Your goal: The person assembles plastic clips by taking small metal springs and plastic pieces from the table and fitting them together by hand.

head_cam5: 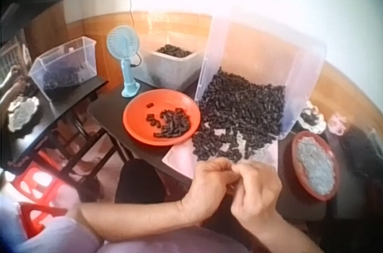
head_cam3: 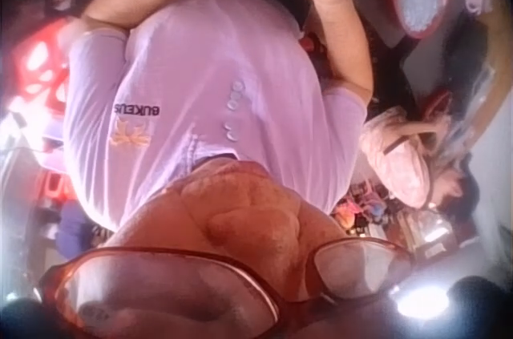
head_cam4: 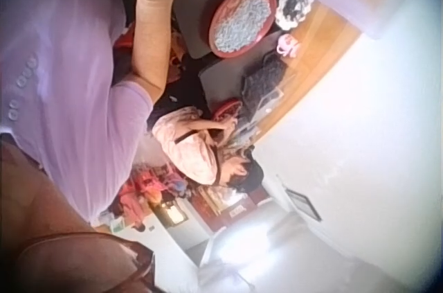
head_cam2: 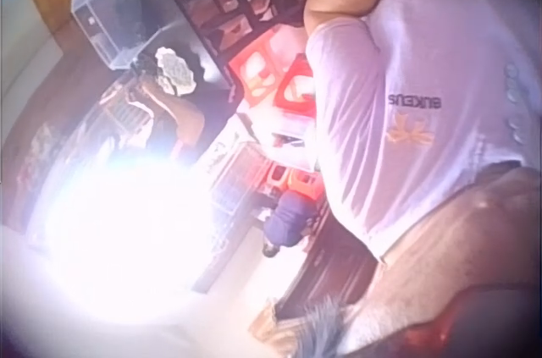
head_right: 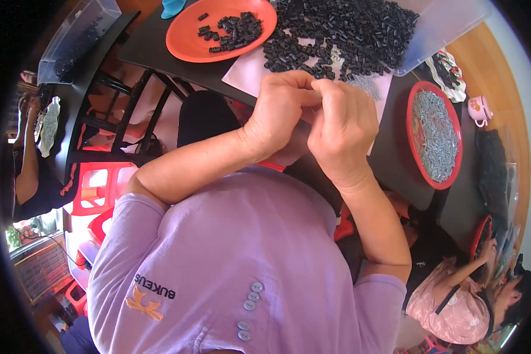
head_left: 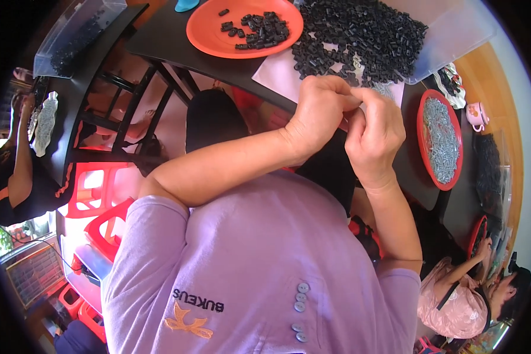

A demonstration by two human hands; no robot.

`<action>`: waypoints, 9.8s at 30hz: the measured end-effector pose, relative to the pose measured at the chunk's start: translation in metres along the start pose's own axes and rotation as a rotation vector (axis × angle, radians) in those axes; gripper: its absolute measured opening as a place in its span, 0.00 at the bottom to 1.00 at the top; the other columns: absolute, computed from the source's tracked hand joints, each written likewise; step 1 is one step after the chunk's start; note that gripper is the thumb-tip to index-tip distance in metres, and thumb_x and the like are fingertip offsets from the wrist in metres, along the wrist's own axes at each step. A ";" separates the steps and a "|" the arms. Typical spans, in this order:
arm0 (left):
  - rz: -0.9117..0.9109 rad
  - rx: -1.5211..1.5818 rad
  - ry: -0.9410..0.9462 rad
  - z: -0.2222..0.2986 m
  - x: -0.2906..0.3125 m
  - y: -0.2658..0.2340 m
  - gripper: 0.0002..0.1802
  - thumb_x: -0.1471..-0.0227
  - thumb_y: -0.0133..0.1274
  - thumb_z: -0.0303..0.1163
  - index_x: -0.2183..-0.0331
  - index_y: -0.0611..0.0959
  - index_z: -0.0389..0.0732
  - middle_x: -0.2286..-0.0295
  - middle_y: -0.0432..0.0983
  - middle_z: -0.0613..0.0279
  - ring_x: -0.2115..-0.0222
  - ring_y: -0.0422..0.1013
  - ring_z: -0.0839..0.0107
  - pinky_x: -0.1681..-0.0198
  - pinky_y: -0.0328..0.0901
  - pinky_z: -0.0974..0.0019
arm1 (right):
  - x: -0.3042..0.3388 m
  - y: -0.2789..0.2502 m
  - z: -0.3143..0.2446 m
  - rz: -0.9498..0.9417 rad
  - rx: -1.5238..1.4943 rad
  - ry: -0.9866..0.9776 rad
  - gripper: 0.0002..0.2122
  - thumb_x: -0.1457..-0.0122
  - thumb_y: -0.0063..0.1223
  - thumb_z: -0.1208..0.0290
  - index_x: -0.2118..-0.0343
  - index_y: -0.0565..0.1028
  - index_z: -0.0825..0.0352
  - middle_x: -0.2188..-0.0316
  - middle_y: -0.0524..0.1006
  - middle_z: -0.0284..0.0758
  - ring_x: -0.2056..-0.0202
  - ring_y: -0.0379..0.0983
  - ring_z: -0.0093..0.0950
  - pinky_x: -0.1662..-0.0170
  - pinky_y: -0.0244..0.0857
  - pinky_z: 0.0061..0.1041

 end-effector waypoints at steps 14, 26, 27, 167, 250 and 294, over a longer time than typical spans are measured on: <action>0.082 0.096 -0.061 0.011 0.009 -0.010 0.05 0.50 0.53 0.21 0.76 0.80 0.31 0.79 0.77 0.58 0.80 0.71 0.74 0.77 0.67 0.72 | 0.009 0.001 0.018 0.157 -0.242 0.213 0.14 0.51 0.54 0.82 0.59 0.75 0.69 0.65 0.79 0.40 0.68 0.76 0.38 0.65 0.70 0.32; 0.107 -1.244 0.954 0.115 -0.030 -0.040 0.08 0.59 0.61 0.21 0.71 0.84 0.35 0.72 0.78 0.59 0.66 0.74 0.67 0.62 0.69 0.68 | 0.059 -0.032 0.132 0.166 -0.572 0.733 0.06 0.45 0.55 0.85 0.64 0.77 0.72 0.69 0.80 0.30 0.65 0.74 0.15 0.60 0.67 0.15; 0.075 -1.174 0.943 0.108 -0.023 -0.027 0.08 0.60 0.62 0.21 0.71 0.84 0.35 0.72 0.77 0.58 0.67 0.73 0.66 0.62 0.68 0.67 | 0.061 -0.032 0.134 0.175 -0.599 0.748 0.06 0.45 0.56 0.85 0.65 0.77 0.72 0.69 0.80 0.29 0.65 0.74 0.15 0.60 0.67 0.15; -0.272 -1.211 0.964 0.027 0.018 0.072 0.06 0.61 0.60 0.25 0.78 0.78 0.37 0.74 0.72 0.56 0.68 0.70 0.57 0.68 0.69 0.58 | 0.070 0.018 0.117 -0.064 -0.965 1.018 0.10 0.52 0.49 0.86 0.66 0.75 0.71 0.76 0.78 0.30 0.74 0.71 0.16 0.68 0.63 0.16; 0.018 0.248 -0.067 0.015 -0.014 0.000 0.08 0.42 0.51 0.28 0.63 0.77 0.32 0.69 0.77 0.54 0.68 0.74 0.65 0.61 0.71 0.64 | 0.043 0.044 0.030 -0.115 -1.019 0.784 0.04 0.41 0.54 0.82 0.64 0.76 0.75 0.71 0.76 0.30 0.71 0.70 0.18 0.64 0.66 0.17; -0.065 -0.166 0.035 0.010 0.001 -0.007 0.04 0.49 0.60 0.24 0.69 0.83 0.34 0.76 0.78 0.64 0.77 0.69 0.80 0.73 0.64 0.76 | 0.042 0.032 0.075 0.099 -1.067 0.938 0.06 0.41 0.56 0.75 0.64 0.79 0.72 0.74 0.77 0.31 0.77 0.69 0.18 0.72 0.56 0.14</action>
Point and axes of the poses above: each hand's wrist, its own x-axis away from the middle knuckle, its own y-axis out of the palm, z = x × y, the point moved 10 cm from there along -x, towards the middle knuckle
